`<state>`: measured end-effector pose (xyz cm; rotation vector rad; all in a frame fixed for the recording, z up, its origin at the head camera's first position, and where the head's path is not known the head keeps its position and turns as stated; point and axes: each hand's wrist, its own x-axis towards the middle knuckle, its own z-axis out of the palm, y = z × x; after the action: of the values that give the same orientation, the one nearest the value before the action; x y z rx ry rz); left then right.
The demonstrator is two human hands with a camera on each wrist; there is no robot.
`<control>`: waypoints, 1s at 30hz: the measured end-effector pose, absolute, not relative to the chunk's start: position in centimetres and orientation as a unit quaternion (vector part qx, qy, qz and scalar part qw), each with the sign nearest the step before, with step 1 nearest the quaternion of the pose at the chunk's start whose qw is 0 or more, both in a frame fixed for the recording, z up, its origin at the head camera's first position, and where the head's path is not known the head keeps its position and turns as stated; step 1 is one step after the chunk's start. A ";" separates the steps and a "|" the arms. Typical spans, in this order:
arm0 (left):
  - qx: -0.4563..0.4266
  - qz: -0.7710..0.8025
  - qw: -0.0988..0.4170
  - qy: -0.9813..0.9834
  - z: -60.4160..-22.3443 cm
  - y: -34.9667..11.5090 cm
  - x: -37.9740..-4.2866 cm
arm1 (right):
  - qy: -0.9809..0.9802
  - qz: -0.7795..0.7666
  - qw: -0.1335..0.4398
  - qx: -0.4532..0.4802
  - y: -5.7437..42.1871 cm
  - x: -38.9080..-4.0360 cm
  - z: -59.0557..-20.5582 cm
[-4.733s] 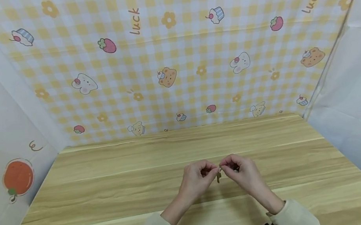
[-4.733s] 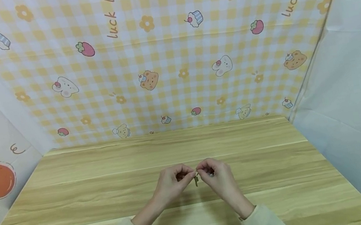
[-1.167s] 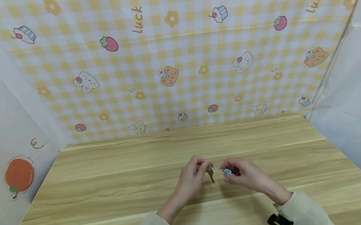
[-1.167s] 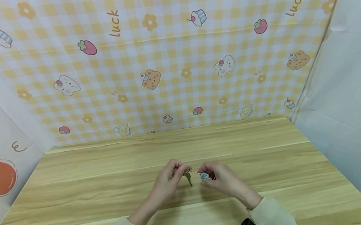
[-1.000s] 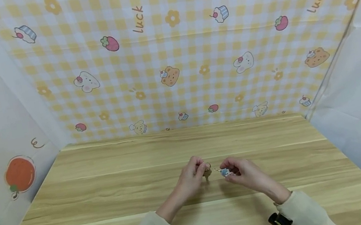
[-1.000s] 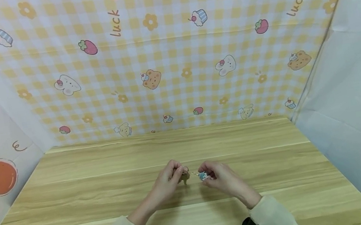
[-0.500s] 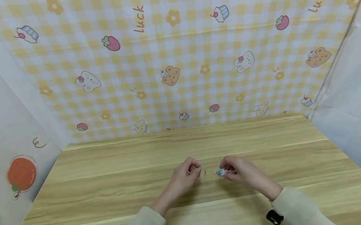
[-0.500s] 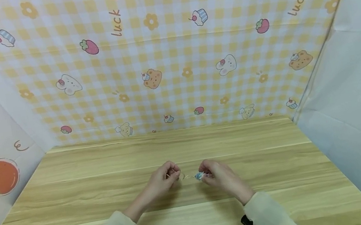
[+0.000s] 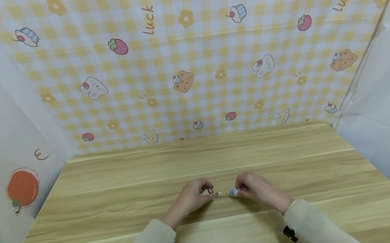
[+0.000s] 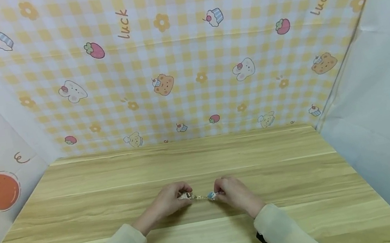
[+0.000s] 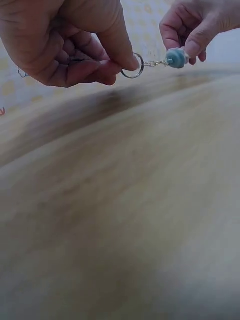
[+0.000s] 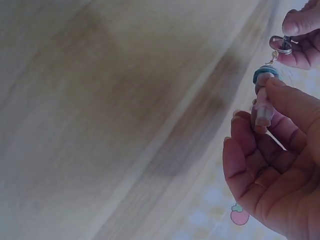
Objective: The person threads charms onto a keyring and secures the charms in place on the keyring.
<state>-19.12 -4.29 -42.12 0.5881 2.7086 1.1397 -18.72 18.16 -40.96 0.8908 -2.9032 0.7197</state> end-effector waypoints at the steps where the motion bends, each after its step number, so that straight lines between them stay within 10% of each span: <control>1: 0.202 0.366 0.061 0.907 -42.2 -4.4 -19.1 | -0.929 0.227 0.016 0.291 18.2 -18.7 -41.1; 30: 0.251 0.254 0.015 0.934 -42.4 -4.9 -18.1 | -0.924 0.168 0.062 0.338 18.0 -18.1 -42.0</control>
<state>-18.07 -4.90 -42.40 0.7819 2.9052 0.7913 -18.07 18.04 -42.04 1.0215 -2.7944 0.5072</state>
